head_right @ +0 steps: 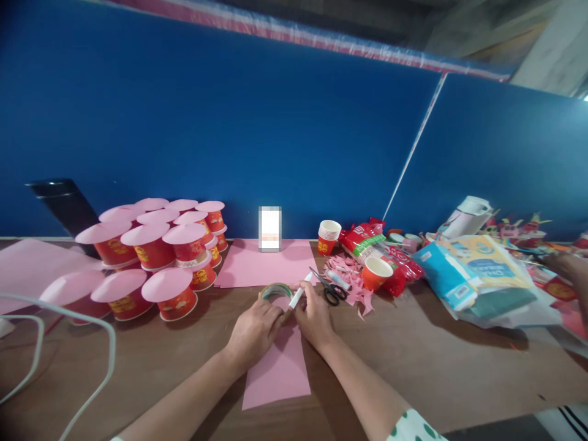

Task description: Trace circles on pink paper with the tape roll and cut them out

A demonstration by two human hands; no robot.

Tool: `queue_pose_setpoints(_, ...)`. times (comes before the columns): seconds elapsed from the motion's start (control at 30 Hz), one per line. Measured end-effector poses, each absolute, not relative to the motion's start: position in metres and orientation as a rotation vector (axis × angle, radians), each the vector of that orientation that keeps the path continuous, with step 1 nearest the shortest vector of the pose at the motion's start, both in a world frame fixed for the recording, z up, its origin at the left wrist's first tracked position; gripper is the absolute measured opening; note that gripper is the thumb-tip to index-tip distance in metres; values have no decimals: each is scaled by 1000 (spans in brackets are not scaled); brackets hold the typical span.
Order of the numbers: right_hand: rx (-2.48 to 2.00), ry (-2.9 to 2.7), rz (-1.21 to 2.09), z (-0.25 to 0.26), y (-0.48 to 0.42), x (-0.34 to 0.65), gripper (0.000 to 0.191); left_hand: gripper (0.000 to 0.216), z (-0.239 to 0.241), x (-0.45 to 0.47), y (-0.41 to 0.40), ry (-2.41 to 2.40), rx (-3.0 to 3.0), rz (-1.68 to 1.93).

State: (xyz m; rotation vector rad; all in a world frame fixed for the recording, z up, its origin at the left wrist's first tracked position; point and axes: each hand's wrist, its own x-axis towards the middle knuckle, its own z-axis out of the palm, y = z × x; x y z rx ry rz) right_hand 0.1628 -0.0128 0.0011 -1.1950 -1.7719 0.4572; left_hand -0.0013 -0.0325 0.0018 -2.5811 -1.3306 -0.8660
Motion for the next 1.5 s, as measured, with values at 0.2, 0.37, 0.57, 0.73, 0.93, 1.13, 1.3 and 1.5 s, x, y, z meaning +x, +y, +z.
queue_pose_setpoints(0.2, -1199, -1773, 445, 1, -12, 163, 26, 27, 0, -1, -32, -1316, -2578, -874)
queue_pose_setpoints(0.37, -1196, -1769, 461, 0, -12, 163, 29, 26, -1, -1, -31, -1322, -2582, -869)
queue_pose_setpoints(0.57, -1209, -1775, 451, 0, -12, 163, 31, 25, -1, 0, -31, -1315, -2569, -885)
queue_pose_setpoints(0.73, -1205, -1768, 450, 1, -13, 163, 28, 25, -1, -1, -32, -1303, -2566, -875)
queue_pose_setpoints(0.93, -1215, -1772, 448, 1, -13, 163, 28, 26, -1, -1, -32, -1301, -2564, -885)
queue_pose_setpoints(1.13, -1224, -1771, 425, 1, -13, 163, 28, 27, 0, -1, -31, -1303, -2551, -877)
queue_pose_setpoints(1.3, -1194, -1775, 408, 2, -14, 162, 29, 27, 0, -1, -31, -1307, -2559, -857)
queue_pose_setpoints(1.5, -1203, -1773, 437, 2, -14, 163, 28, 28, 2, -2, -33, -1314, -2572, -881)
